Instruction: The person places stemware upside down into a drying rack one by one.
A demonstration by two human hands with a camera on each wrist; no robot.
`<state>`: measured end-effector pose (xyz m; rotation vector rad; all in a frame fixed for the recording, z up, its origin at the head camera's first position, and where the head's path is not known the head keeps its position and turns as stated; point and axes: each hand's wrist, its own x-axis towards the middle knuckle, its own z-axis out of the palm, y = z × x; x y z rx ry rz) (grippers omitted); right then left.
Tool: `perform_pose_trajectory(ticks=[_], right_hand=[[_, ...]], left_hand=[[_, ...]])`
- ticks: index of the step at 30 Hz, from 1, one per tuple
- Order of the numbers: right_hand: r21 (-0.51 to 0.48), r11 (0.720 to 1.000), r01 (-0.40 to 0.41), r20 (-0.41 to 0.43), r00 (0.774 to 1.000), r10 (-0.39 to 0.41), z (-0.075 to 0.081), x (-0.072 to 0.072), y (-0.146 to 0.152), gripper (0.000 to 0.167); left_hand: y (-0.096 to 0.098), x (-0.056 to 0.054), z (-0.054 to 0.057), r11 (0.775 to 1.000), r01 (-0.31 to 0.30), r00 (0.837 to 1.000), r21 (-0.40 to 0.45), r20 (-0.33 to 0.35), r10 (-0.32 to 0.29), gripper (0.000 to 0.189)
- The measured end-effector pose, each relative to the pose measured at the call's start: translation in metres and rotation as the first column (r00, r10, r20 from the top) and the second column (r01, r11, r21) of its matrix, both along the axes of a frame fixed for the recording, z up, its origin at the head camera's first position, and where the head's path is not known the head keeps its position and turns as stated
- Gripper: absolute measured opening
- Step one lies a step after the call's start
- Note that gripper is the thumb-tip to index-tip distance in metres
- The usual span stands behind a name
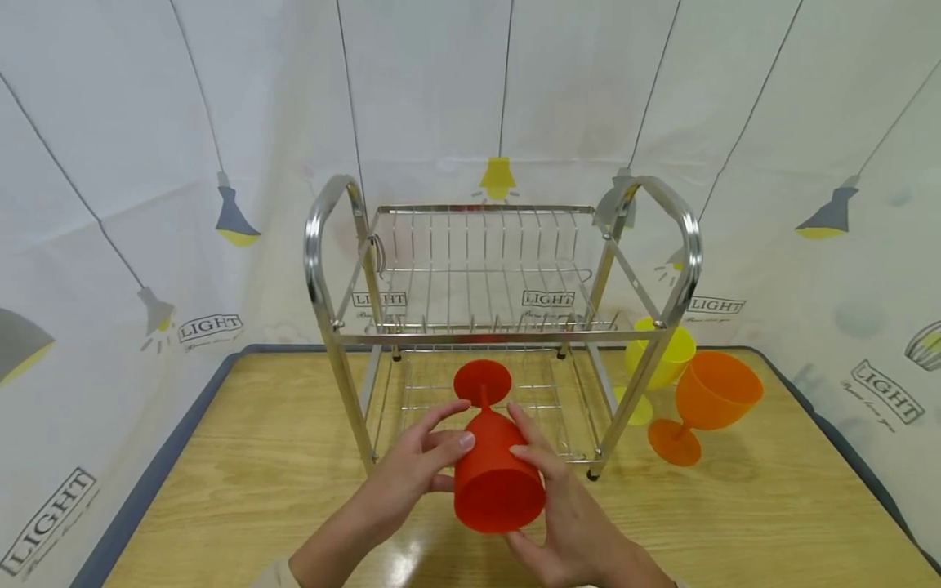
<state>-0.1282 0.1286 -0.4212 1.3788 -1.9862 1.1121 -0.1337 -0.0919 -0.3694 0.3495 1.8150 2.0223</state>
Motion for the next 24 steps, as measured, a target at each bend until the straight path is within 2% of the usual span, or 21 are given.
perform_pose_trajectory(ticks=[5,11,17,18,24], right_hand=[[0.029,0.998,-0.06,0.138,0.989,0.055,0.004,0.003,0.003,0.093],[0.021,0.998,-0.054,0.353,0.935,0.043,0.008,0.009,0.003,0.094],[0.032,0.999,-0.01,0.451,0.892,-0.005,0.005,0.011,0.003,0.093],[0.031,1.0,-0.008,0.475,0.88,-0.008,0.004,0.011,0.003,0.092],[0.008,1.0,0.013,0.649,0.761,-0.015,0.002,0.009,0.005,0.091]], left_hand=[[-0.002,-0.002,0.0,1.0,-0.011,1.0,0.0,-0.024,0.011,0.062],[0.0,-0.002,-0.002,0.998,-0.054,0.997,-0.034,-0.055,0.052,0.067],[0.005,-0.002,-0.011,0.988,-0.133,0.987,-0.079,-0.097,0.125,0.073],[0.005,-0.001,-0.012,0.987,-0.139,0.986,-0.079,-0.107,0.13,0.074],[0.009,0.001,-0.018,0.983,-0.147,0.979,-0.113,-0.161,0.128,0.078]])
